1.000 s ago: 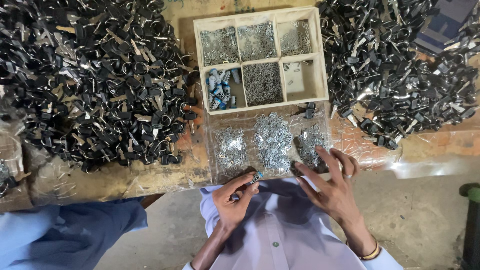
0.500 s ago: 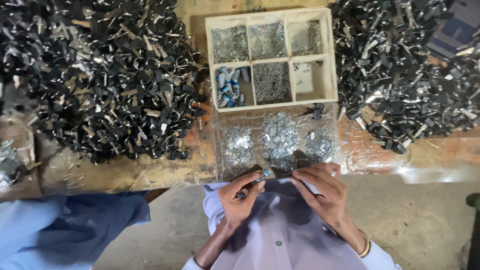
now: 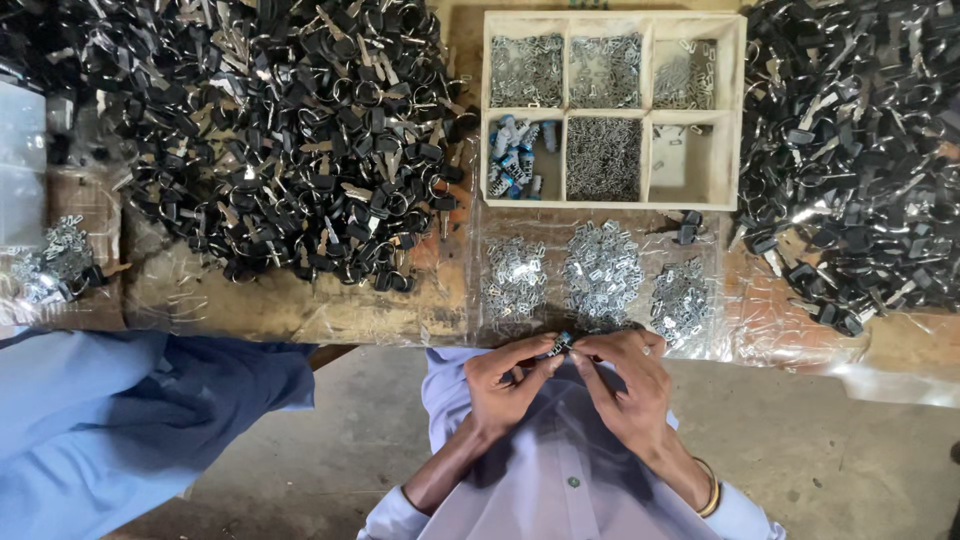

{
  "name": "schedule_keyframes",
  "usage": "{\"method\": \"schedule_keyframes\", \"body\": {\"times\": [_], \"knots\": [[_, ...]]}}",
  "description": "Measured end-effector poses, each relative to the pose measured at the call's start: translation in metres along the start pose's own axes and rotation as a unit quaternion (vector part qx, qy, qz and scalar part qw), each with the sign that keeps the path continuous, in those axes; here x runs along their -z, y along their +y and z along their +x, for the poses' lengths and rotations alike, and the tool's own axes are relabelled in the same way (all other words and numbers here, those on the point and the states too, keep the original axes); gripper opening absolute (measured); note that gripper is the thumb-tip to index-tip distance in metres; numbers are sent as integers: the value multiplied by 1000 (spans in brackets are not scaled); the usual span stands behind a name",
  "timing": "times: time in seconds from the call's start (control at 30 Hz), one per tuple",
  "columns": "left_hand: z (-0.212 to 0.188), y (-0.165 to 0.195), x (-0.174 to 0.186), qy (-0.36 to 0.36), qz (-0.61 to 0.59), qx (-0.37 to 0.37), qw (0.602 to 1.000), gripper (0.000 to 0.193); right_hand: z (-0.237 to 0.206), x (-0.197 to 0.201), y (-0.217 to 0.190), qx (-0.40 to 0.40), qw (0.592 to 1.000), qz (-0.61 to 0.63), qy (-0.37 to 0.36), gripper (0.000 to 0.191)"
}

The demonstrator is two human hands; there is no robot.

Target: The person picks small metal parts from a compartment tray and from piles on the workbench and assembles them together with a small blue-and-white plastic component by hand, placing completed pieces on the bench. The person occasionally repositions the tray and reaches across the bench for more parts.

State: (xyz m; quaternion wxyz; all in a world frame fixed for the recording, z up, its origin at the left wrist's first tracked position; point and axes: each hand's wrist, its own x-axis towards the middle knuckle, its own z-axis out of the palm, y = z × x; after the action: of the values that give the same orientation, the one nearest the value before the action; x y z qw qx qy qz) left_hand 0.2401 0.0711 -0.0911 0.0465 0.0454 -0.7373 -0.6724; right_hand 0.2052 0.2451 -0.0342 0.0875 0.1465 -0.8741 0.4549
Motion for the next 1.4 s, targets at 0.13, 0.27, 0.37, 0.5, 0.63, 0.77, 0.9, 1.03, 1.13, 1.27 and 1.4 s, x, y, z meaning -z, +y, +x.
{"method": "schedule_keyframes", "body": {"times": [0.13, 0.27, 0.37, 0.5, 0.63, 0.77, 0.9, 1.03, 1.13, 1.27, 1.4], "knots": [[-1, 3, 6, -10, 55, -56, 997, 24, -2, -2, -4, -32, 999, -8, -10, 23], [-4, 3, 22, -4, 77, -108, 991, 25, 8, -3, -7, 11, 993, -80, -85, 28], [-8, 2, 40, 13, 34, -39, 999, 23, 20, -7, -15, 34, 990, -112, -73, 34], [-14, 1, 55, 46, 4, 20, 999, 22, 27, -13, -24, 105, 973, -197, -59, 42], [-14, 0, 50, 48, -41, 28, 998, 23, 18, -6, -15, 124, 975, -163, -90, 28], [-10, 0, 33, 15, -38, 20, 999, 24, 3, 3, 4, 52, 991, -87, -87, 19], [-7, 4, 14, -25, -40, 44, 998, 24, -5, 10, 11, -20, 999, -25, -11, 19], [-3, 8, 5, -34, -22, 41, 998, 26, -7, 14, 5, -83, 995, 29, -37, 20], [-1, 10, 4, -33, -1, 15, 999, 26, -5, 13, -2, -84, 996, 30, -31, 24], [0, 13, 6, -33, 59, -60, 996, 29, -1, 9, -7, -80, 996, -7, -30, 32], [4, 15, 7, -49, 135, -181, 973, 28, -1, 10, -7, 4, 996, -94, -10, 30]]}}
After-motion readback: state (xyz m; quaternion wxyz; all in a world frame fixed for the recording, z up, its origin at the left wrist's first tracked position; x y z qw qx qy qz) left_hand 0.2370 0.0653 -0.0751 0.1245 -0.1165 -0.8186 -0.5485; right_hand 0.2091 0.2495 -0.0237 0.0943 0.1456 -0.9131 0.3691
